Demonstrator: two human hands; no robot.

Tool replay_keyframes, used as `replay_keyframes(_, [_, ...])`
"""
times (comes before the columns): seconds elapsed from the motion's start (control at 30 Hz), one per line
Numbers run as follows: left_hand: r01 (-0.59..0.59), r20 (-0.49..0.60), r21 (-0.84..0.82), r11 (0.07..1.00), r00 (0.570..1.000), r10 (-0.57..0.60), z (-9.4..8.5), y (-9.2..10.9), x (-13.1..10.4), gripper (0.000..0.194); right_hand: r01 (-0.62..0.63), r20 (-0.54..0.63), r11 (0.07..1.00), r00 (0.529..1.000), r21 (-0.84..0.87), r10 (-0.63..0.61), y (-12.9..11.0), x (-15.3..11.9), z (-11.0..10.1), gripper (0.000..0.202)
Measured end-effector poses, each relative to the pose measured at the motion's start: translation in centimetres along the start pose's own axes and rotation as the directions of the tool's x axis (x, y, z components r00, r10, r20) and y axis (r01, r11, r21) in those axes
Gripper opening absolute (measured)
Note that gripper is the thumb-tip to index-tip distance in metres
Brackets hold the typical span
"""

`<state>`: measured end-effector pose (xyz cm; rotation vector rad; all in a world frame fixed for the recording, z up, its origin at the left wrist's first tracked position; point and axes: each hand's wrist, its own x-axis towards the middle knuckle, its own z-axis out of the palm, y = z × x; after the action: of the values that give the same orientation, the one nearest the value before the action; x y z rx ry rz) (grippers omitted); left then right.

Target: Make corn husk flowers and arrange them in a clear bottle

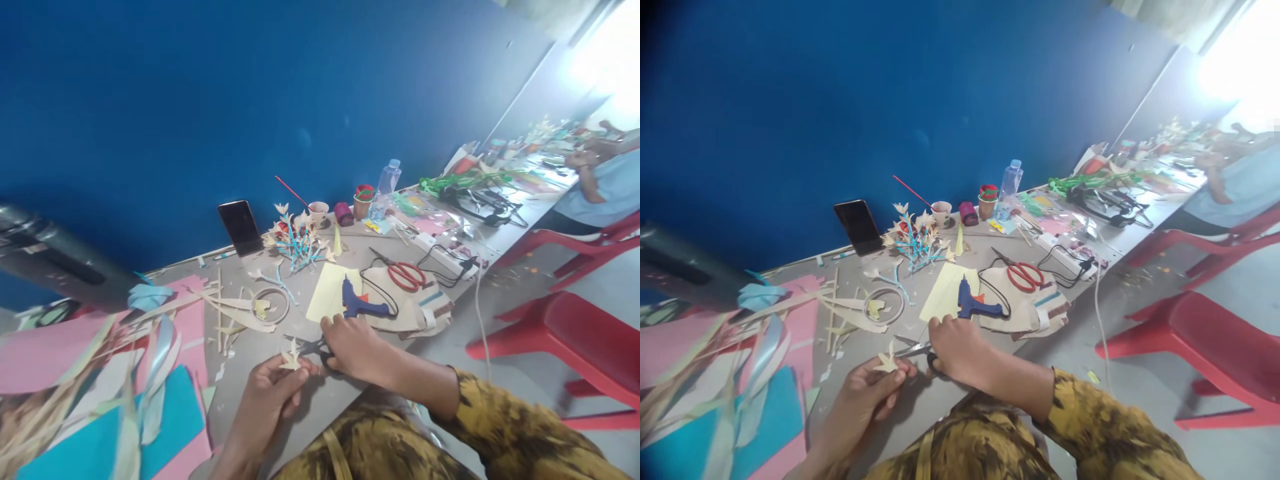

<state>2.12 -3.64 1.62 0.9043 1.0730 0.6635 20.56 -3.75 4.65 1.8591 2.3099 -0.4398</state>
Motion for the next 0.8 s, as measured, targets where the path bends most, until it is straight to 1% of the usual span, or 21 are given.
replay_keyframes(0.07, [0.008,-0.008,-0.005,1.0,1.0,-0.008,0.2,-0.3,0.4,0.047,0.004,-0.027,1.0,1.0,-0.005,-0.005,0.2,0.5,0.3,0.043])
replay_keyframes(0.17, [0.029,-0.068,-0.042,0.999,0.997,-0.032,0.3,-0.9,0.9,0.055,0.003,0.015,0.999,1.0,0.05,-0.004,1.1,1.2,1.0,0.038])
replay_keyframes(0.27, [0.046,-0.101,-0.046,0.998,0.994,-0.05,0.1,-1.3,1.0,0.058,0.033,0.062,0.972,0.997,0.234,-0.049,2.4,1.4,1.5,0.043])
replay_keyframes(0.33, [0.056,-0.115,-0.026,0.998,0.992,-0.059,-0.2,-1.2,0.8,0.058,0.058,0.086,0.917,0.991,0.396,-0.099,3.4,0.9,1.3,0.044])
replay_keyframes(0.37, [0.06,-0.131,-0.015,0.998,0.989,-0.061,-0.4,-1.0,0.7,0.058,0.067,0.083,0.878,0.989,0.473,-0.12,4.1,0.5,1.0,0.04])
replay_keyframes(0.4, [0.059,-0.154,-0.005,0.998,0.986,-0.059,-0.7,-0.9,0.5,0.057,0.07,0.056,0.839,0.991,0.54,-0.119,4.8,-0.1,0.6,0.033])
replay_keyframes(0.43, [0.053,-0.179,0.004,0.999,0.982,-0.051,-0.8,-0.7,0.3,0.055,0.065,0.01,0.807,0.996,0.587,-0.087,5.8,-0.7,0.1,0.024])
replay_keyframes(0.47, [0.039,-0.203,0.011,0.999,0.978,-0.036,-1.0,-0.5,0.1,0.053,0.039,-0.067,0.79,0.998,0.612,0.002,7.1,-1.4,-0.4,0.015])
replay_keyframes(0.5, [0.02,-0.222,0.017,1.0,0.975,-0.016,-1.1,-0.3,-0.1,0.05,-0.005,-0.162,0.789,0.978,0.615,0.133,8.6,-2.0,-0.9,0.016])
replay_keyframes(0.53, [-0.001,-0.236,0.022,1.0,0.972,0.006,-1.3,-0.2,-0.3,0.048,-0.101,-0.243,0.806,0.925,0.584,0.293,10.5,-2.5,-1.3,0.021])
replay_keyframes(0.57, [-0.02,-0.239,0.025,0.999,0.971,0.025,-1.4,0.0,-0.4,0.046,-0.246,-0.283,0.816,0.853,0.523,0.438,12.5,-2.9,-1.6,0.025])
replay_keyframes(0.6, [-0.029,-0.229,0.025,0.999,0.973,0.034,-1.5,0.1,-0.4,0.045,-0.386,-0.277,0.807,0.798,0.447,0.535,14.6,-3.1,-1.7,0.026])
replay_keyframes(0.63, [-0.035,-0.213,0.022,0.999,0.976,0.038,-1.6,0.1,-0.4,0.044,-0.451,-0.259,0.791,0.775,0.413,0.577,16.7,-3.2,-1.6,0.024])
replay_keyframes(0.67, [-0.04,-0.192,0.017,0.999,0.98,0.043,-1.6,0.2,-0.4,0.045,-0.481,-0.226,0.781,0.774,0.398,0.591,18.6,-3.1,-1.3,0.02])
replay_keyframes(0.73, [-0.052,-0.143,-0.002,0.999,0.988,0.051,-1.6,0.3,-0.3,0.045,-0.511,-0.162,0.773,0.785,0.376,0.598,21.7,-2.6,-0.6,0.021])
replay_keyframes(0.8, [-0.063,-0.102,-0.023,0.998,0.993,0.06,-1.3,0.5,-0.3,0.044,-0.513,-0.11,0.772,0.802,0.376,0.587,23.5,-1.9,0.2,0.025])
